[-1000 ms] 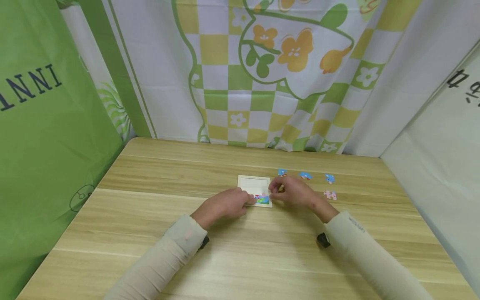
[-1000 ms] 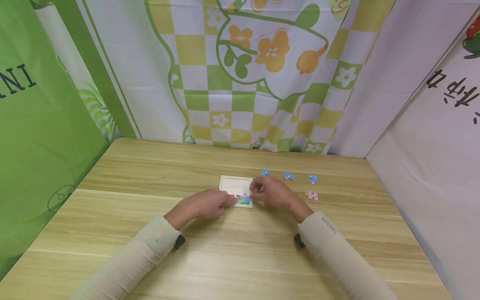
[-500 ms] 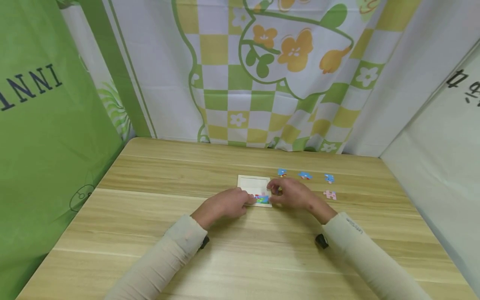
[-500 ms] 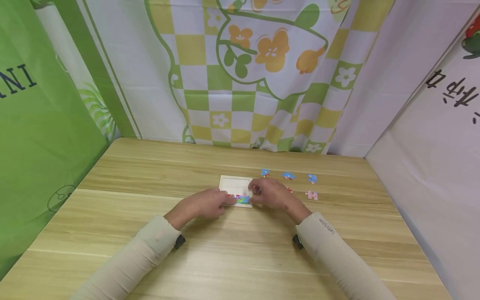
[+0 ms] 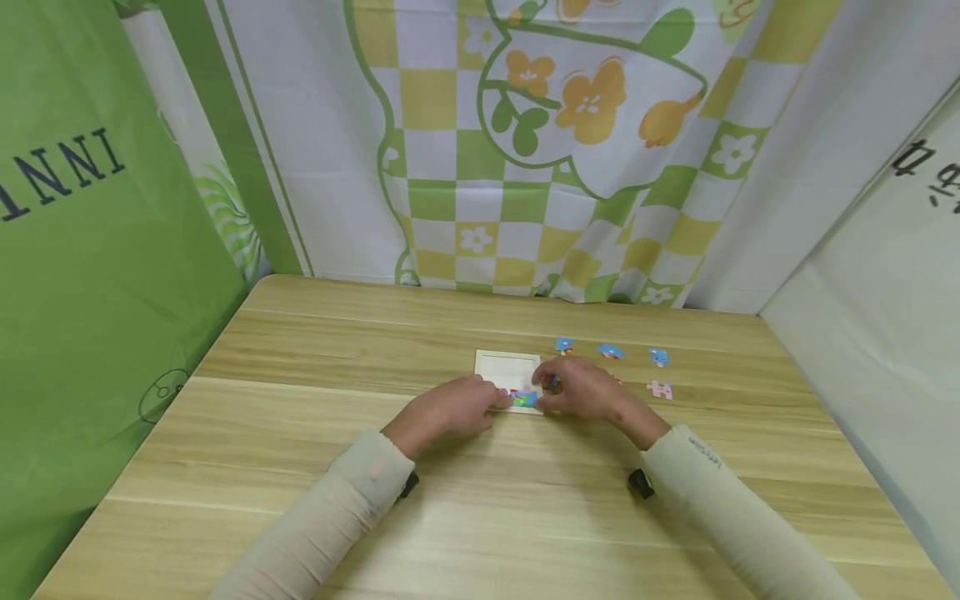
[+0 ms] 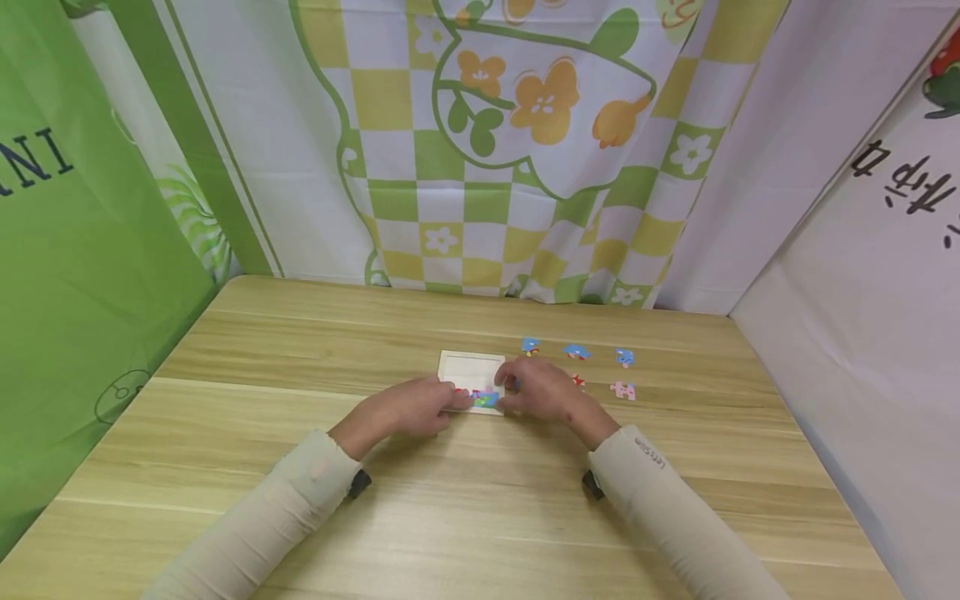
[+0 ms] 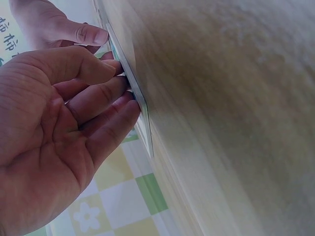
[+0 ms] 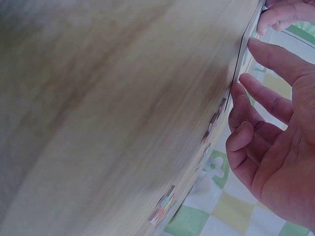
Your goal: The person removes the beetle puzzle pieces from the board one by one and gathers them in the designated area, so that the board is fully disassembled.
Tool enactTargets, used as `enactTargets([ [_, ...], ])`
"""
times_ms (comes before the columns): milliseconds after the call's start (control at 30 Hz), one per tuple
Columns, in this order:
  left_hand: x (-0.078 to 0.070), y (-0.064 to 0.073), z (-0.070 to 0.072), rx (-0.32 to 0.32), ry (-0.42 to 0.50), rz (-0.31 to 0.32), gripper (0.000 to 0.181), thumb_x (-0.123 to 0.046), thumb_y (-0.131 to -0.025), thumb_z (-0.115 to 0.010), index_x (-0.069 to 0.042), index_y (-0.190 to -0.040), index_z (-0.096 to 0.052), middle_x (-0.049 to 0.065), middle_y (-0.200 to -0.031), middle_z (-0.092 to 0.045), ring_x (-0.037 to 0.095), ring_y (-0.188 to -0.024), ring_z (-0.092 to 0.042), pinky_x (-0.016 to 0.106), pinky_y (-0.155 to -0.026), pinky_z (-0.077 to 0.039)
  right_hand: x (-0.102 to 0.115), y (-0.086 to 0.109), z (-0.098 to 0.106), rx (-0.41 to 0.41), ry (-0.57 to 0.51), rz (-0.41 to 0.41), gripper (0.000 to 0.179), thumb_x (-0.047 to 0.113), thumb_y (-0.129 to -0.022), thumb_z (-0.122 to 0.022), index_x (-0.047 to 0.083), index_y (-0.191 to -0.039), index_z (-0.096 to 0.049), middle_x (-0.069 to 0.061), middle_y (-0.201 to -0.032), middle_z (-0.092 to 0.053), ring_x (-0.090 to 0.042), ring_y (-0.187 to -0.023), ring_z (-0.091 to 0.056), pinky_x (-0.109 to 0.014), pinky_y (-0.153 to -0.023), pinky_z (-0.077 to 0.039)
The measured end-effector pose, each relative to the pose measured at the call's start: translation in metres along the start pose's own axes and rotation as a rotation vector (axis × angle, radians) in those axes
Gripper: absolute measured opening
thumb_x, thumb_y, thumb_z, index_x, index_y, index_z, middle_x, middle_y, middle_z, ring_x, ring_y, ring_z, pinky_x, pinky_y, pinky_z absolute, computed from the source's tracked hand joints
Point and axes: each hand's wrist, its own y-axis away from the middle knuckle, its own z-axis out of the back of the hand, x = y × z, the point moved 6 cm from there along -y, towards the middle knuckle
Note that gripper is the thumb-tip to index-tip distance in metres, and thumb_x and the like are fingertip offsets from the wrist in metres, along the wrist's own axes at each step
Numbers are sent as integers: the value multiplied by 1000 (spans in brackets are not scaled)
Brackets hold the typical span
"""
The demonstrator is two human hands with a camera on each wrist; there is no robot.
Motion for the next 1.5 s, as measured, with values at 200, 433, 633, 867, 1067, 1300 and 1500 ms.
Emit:
enactTargets([
  [200, -1, -1, 1, -17, -3, -15, 12, -4, -98, -63, -15, -96, -68, 0, -95, -64, 16, -81, -51, 31, -75, -45, 2, -1, -2, 7, 24, 3, 26, 23, -87, -85, 8, -105, -74, 1, -95, -69, -17, -88, -63, -38, -79, -52],
  [433, 0, -3, 1, -34, 14, -26, 18, -2, -97, -64, -16, -85, -61, -1, -84, -57, 17, -75, -48, 31, -71, -43, 6, -1, -2, 8, 53, 27, 17, 20, -87, -84, 11, -98, -75, 6, -88, -68, -13, -81, -61, -35, -76, -51],
  [633, -2, -3, 1, -45, 30, -38, 19, 0, -96, -64, -15, -84, -61, 0, -82, -56, 16, -72, -46, 30, -69, -43, 5, -2, -2, 17, 15, -3, 15, 18, -87, -84, 11, -96, -75, 8, -86, -67, -10, -81, -60, -35, -76, -51],
  [867, -3, -3, 2, -41, 11, -40, 12, -1, -97, -64, -10, -98, -72, 2, -89, -63, 16, -74, -48, 30, -70, -45, 4, 0, -2, 11, -23, -35, 15, 17, -87, -84, 11, -94, -73, 8, -85, -66, -9, -80, -60, -34, -76, -51],
  [1067, -4, -2, 2, -33, 4, -45, 18, -1, -97, -64, -9, -109, -75, 2, -103, -69, 14, -79, -52, 29, -74, -46, 4, 0, -3, -3, -34, -51, 18, 16, -86, -85, 11, -94, -70, 9, -83, -64, -8, -78, -60, -33, -74, -50],
  [1300, -3, -3, 2, -29, 0, -43, 17, -1, -97, -64, -13, -85, -63, 0, -88, -60, 15, -75, -49, 29, -72, -44, 7, 0, -1, -49, -46, -59, 10, 10, -88, -80, 11, -92, -71, 7, -83, -66, -9, -79, -61, -33, -74, -51],
  [1500, -3, -5, 1, -29, -12, -49, 12, -2, -97, -64, -11, -97, -72, 5, -114, -72, 14, -82, -55, 30, -77, -48, 7, 1, 1, -90, -78, -62, 7, 9, -93, -74, 13, -88, -72, 7, -81, -65, -10, -75, -59, -31, -69, -50],
])
